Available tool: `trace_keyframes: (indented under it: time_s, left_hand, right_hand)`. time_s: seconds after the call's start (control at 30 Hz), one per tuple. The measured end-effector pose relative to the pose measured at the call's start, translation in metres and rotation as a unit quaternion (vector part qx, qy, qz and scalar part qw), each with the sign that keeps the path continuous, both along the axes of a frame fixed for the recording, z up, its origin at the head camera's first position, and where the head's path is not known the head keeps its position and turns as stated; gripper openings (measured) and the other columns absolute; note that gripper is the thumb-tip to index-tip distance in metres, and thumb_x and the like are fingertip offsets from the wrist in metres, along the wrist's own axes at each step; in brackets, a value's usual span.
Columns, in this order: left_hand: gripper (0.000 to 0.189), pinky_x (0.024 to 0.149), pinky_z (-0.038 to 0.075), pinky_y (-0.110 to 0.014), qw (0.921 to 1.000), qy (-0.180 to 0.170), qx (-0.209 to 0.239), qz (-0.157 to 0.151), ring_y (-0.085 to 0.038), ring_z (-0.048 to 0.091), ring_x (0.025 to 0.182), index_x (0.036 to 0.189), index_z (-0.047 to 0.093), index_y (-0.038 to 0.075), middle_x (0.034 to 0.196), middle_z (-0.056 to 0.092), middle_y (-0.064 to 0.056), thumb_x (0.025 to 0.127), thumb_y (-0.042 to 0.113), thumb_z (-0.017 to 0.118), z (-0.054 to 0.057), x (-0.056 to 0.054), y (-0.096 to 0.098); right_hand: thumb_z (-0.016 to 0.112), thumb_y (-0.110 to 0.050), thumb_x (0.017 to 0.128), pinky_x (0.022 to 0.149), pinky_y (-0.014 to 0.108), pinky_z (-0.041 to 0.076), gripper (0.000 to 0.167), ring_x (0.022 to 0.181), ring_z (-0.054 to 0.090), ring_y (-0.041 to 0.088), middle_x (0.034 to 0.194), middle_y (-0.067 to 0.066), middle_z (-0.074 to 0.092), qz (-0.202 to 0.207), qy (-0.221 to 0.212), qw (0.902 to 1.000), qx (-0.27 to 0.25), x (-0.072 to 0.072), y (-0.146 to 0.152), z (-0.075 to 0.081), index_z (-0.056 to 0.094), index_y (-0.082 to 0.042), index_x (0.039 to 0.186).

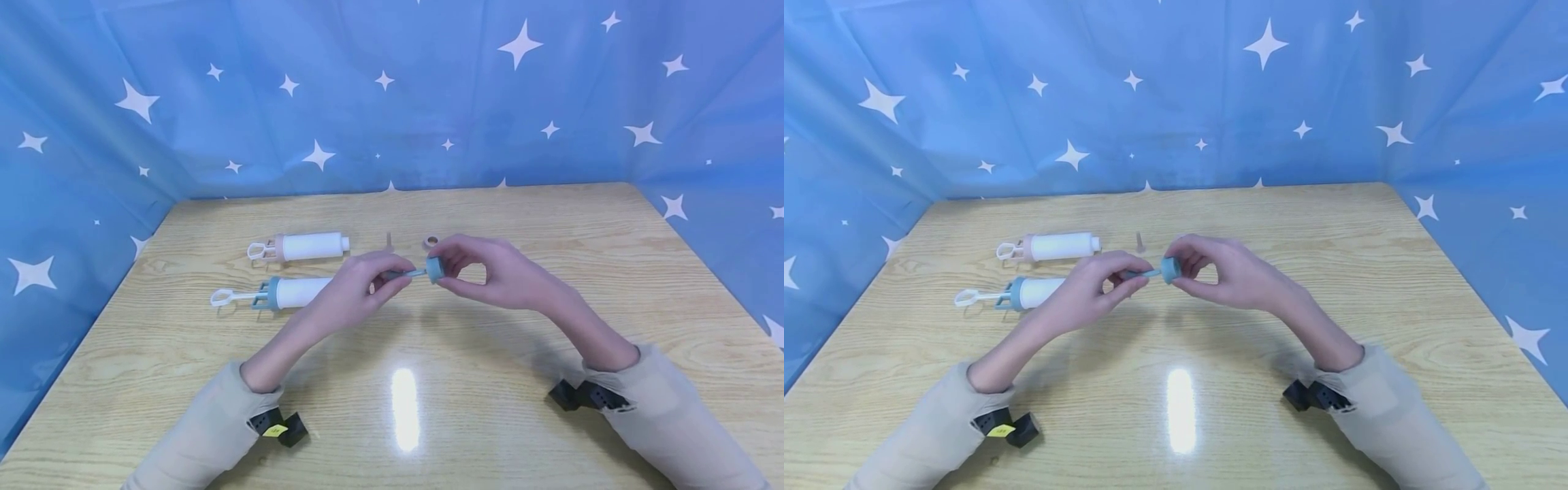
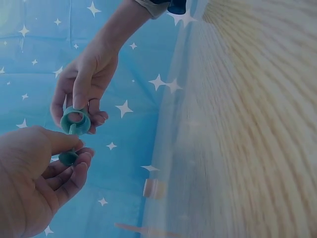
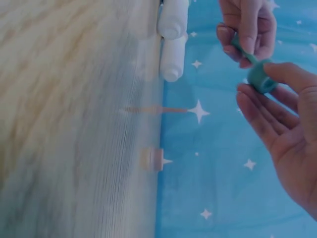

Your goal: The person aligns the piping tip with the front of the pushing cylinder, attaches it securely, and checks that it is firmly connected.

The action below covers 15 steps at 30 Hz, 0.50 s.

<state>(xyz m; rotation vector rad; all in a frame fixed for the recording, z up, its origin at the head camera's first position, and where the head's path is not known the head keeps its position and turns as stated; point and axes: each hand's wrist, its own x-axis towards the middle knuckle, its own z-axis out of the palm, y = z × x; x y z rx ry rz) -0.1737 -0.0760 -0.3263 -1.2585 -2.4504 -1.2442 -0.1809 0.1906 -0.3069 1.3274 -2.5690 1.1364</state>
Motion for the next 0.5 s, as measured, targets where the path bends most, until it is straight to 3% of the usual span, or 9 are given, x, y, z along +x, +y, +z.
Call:
trace_keyframes:
  time_s: [0.5]
  left_hand:
    - [0.014, 0.063, 0.049, -0.022, 0.9978, 0.043, 0.045, -0.021, -0.009, 0.055, 0.069, 0.11, 0.072, 0.002, 0.089, 0.064, -0.001, 0.096, 0.004, 0.067, 0.0042, 0.0081, 0.0044]
  right_hand:
    - [0.075, 0.002, 0.087, 0.076, 0.032, 0.058, 0.04, 0.086, 0.069, 0.009, 0.099, -0.007, 0.07, 0.037, 0.025, 0.9976, -0.053, 0.0052, -0.0085, -0.0022, 0.064, -0.008, 0.124]
